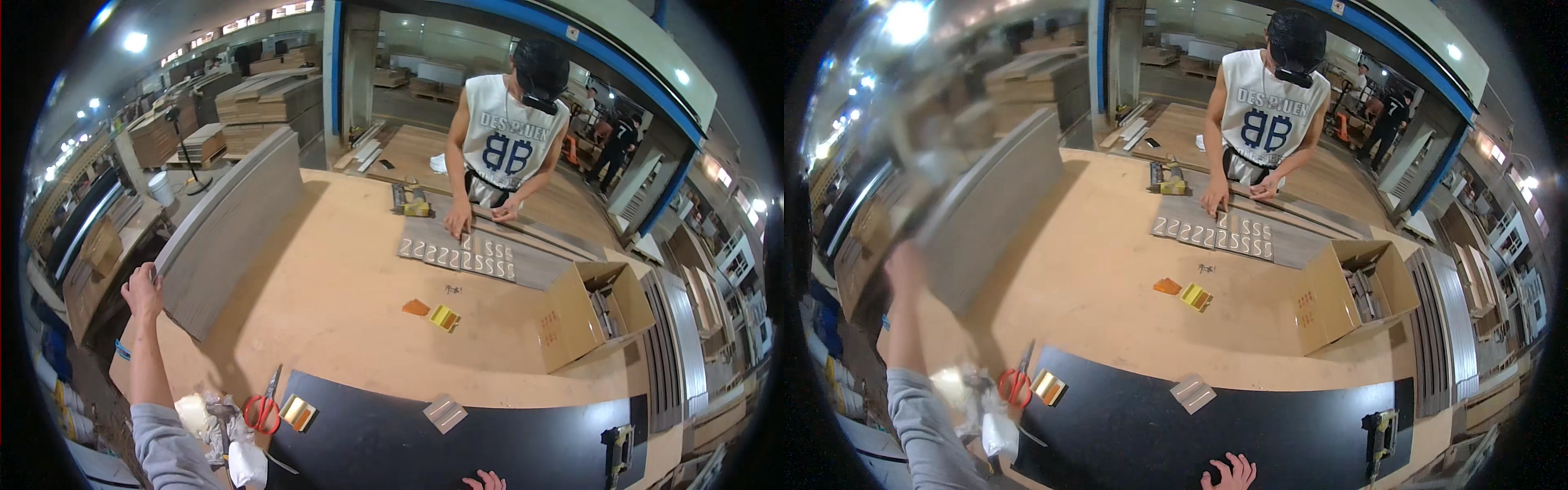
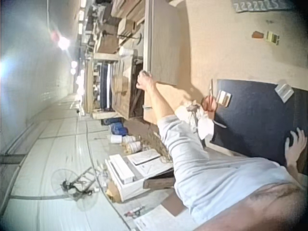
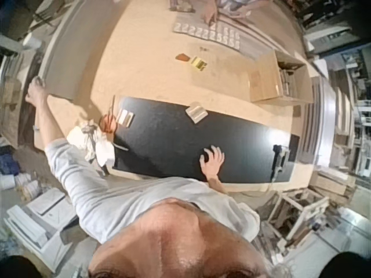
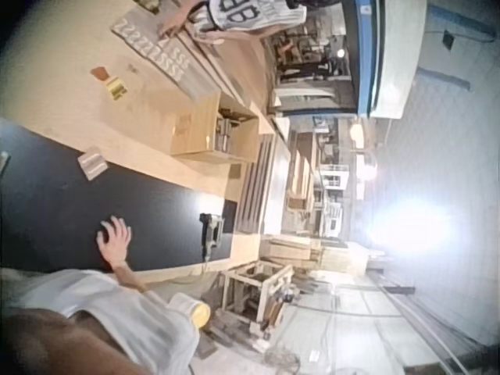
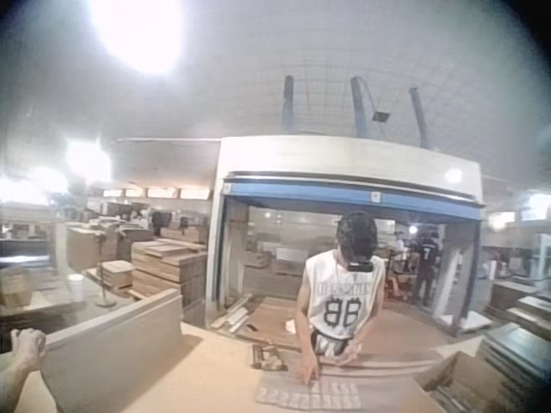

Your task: Using a pneumatic nail gun to attach small wooden blocks to a long wooden strip on a work table in a factory setting.

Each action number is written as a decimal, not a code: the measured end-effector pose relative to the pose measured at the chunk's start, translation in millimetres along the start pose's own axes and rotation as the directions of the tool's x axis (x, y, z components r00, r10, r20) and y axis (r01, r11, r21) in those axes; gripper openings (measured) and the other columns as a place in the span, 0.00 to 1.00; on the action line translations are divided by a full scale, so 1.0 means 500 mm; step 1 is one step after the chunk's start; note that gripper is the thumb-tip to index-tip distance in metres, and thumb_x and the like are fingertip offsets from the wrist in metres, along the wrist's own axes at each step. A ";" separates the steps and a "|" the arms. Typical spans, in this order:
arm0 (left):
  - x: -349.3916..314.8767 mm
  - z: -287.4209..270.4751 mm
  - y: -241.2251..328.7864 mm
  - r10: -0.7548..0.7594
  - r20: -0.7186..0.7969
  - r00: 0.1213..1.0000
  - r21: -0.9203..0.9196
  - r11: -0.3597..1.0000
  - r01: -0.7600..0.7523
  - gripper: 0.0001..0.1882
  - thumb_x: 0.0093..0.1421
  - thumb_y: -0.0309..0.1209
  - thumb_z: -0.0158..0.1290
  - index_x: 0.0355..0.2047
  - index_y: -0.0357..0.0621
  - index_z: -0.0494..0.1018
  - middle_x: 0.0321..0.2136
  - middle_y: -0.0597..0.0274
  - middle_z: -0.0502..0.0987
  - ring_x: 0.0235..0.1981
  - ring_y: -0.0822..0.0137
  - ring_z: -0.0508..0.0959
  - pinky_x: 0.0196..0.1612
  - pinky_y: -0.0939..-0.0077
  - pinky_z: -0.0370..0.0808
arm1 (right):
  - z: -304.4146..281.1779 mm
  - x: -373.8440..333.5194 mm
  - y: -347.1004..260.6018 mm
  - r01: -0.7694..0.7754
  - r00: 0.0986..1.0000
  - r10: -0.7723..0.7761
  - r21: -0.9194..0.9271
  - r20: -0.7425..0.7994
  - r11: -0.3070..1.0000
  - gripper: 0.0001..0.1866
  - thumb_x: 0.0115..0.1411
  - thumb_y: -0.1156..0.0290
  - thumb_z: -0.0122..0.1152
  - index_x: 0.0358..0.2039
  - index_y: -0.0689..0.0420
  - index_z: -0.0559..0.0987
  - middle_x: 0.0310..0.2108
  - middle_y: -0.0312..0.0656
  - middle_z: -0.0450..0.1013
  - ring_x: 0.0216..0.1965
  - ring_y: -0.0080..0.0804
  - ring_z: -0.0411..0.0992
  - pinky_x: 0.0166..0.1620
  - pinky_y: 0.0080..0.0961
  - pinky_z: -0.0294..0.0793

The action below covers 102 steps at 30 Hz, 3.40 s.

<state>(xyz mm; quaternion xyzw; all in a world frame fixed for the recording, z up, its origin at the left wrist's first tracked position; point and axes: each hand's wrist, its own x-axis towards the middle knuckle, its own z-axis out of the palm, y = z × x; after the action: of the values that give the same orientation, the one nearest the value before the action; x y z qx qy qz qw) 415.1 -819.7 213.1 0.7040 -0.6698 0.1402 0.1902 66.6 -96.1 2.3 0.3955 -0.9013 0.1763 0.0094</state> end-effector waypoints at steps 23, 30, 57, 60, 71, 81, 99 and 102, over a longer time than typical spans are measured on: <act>-1.138 -0.294 0.253 0.302 0.537 0.787 -0.816 -0.048 0.575 0.19 0.81 0.45 0.40 0.53 0.40 0.67 0.30 0.61 0.75 0.27 0.70 0.75 0.31 0.74 0.74 | -0.075 0.067 -0.101 -0.172 0.976 -0.029 0.845 0.216 0.506 0.20 0.70 0.62 0.66 0.60 0.54 0.80 0.54 0.42 0.79 0.56 0.37 0.77 0.61 0.34 0.74; -1.339 -0.295 0.285 0.323 0.264 0.909 -0.855 -0.357 0.376 0.27 0.80 0.42 0.41 0.69 0.35 0.60 0.53 0.48 0.78 0.53 0.61 0.80 0.58 0.63 0.77 | -0.234 0.067 -0.240 -0.385 0.660 -0.599 0.889 0.453 0.248 0.27 0.80 0.61 0.51 0.71 0.63 0.65 0.56 0.41 0.77 0.56 0.25 0.74 0.62 0.29 0.73; -1.443 -0.266 0.373 0.399 0.893 0.210 -0.242 0.031 0.970 0.26 0.76 0.50 0.49 0.59 0.40 0.73 0.55 0.54 0.82 0.50 0.61 0.83 0.50 0.60 0.82 | -0.345 -0.141 0.522 0.122 0.965 -0.133 0.062 0.226 0.991 0.27 0.46 0.46 0.82 0.46 0.42 0.87 0.43 0.37 0.78 0.51 0.42 0.76 0.55 0.47 0.70; -1.438 -0.233 0.343 0.380 0.904 0.198 -0.347 0.379 0.858 0.30 0.74 0.55 0.51 0.55 0.37 0.76 0.49 0.53 0.85 0.43 0.63 0.85 0.45 0.67 0.83 | -0.334 -0.119 0.511 0.151 0.968 -0.164 0.079 0.192 0.985 0.27 0.45 0.53 0.84 0.46 0.43 0.85 0.45 0.35 0.77 0.52 0.43 0.74 0.59 0.48 0.67; -1.454 -0.199 0.254 0.401 0.864 0.305 -0.427 0.260 0.866 0.18 0.75 0.40 0.53 0.53 0.37 0.75 0.45 0.53 0.84 0.40 0.60 0.87 0.42 0.67 0.84 | -0.270 -0.092 0.410 0.115 0.979 -0.152 0.249 0.133 0.962 0.20 0.55 0.63 0.77 0.48 0.49 0.85 0.51 0.43 0.79 0.58 0.47 0.74 0.64 0.48 0.69; -1.213 -0.147 0.292 0.477 0.578 0.662 -0.816 0.352 0.458 0.11 0.72 0.32 0.58 0.47 0.35 0.78 0.34 0.66 0.82 0.36 0.74 0.80 0.45 0.77 0.78 | -0.144 -0.193 0.216 -0.067 0.890 -0.112 0.371 0.441 0.926 0.20 0.58 0.57 0.75 0.50 0.45 0.86 0.47 0.37 0.81 0.46 0.38 0.79 0.53 0.44 0.76; -1.159 -0.050 0.646 0.537 0.418 0.733 -0.647 0.742 -0.175 0.56 0.55 0.41 0.72 0.77 0.51 0.50 0.64 0.47 0.69 0.68 0.44 0.64 0.69 0.44 0.61 | -0.079 -0.196 0.180 -0.335 0.936 0.286 0.270 0.206 0.903 0.12 0.60 0.49 0.71 0.41 0.38 0.87 0.25 0.26 0.82 0.36 0.34 0.79 0.45 0.42 0.72; -1.151 -0.043 0.639 0.563 0.406 0.720 -0.670 0.719 -0.184 0.51 0.57 0.37 0.69 0.76 0.50 0.54 0.61 0.54 0.73 0.65 0.47 0.68 0.66 0.46 0.64 | -0.079 -0.188 0.186 -0.351 0.923 0.291 0.242 0.253 0.905 0.14 0.61 0.47 0.70 0.42 0.38 0.87 0.26 0.27 0.82 0.37 0.33 0.80 0.47 0.43 0.74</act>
<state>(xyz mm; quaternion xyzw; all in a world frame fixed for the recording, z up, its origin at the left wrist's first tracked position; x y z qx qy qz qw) 61.3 -307.7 -2.7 0.4572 -0.8378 -0.2593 0.1477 59.5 41.5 -4.0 0.2545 -0.9157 0.2592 -0.1719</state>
